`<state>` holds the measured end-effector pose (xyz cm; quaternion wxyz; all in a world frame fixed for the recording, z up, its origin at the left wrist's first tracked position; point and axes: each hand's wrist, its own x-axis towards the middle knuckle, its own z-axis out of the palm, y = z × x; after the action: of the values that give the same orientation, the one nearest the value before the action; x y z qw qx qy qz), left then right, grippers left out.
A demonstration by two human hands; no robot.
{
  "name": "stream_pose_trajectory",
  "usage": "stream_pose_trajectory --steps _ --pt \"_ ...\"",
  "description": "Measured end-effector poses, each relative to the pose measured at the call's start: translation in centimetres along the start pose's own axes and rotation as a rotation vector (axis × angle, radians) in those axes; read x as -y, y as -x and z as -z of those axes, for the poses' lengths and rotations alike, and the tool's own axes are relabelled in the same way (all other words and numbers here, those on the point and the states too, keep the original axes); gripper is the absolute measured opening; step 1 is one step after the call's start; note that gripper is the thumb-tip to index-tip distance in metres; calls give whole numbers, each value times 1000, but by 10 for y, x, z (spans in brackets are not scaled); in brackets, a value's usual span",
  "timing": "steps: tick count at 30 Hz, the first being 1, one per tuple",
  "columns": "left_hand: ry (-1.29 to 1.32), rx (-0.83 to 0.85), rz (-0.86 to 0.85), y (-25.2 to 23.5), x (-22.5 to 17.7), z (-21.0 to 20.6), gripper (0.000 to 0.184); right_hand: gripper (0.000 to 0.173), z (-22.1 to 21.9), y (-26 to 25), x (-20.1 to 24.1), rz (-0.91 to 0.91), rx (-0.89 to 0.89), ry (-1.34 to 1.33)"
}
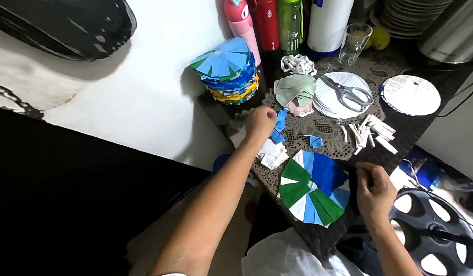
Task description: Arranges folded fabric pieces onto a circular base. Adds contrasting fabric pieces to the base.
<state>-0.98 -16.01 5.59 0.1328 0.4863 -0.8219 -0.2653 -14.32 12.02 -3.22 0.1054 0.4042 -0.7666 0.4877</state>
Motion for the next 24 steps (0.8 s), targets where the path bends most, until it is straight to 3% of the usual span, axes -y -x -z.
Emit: stream_pose_trajectory --steps 3,8,11,15,20,24 --pt "-2 47 49 -19 -7 -11 30 23 -1 0 0 3 -9 11" --pt "95 -13 -67 -25 -17 -10 20 22 -2 1 0 11 -25 -2" --pt "244 47 -82 -9 -21 -6 21 22 -1 1 -1 25 -12 -10" --pt "543 221 57 30 -31 -14 17 22 1 -8 14 30 122 -24" --pt "709 306 150 54 -42 -26 12 19 -23 -35 45 243 175 -36" --pt "771 328 170 60 -49 -24 11 21 -44 -54 42 495 159 70"
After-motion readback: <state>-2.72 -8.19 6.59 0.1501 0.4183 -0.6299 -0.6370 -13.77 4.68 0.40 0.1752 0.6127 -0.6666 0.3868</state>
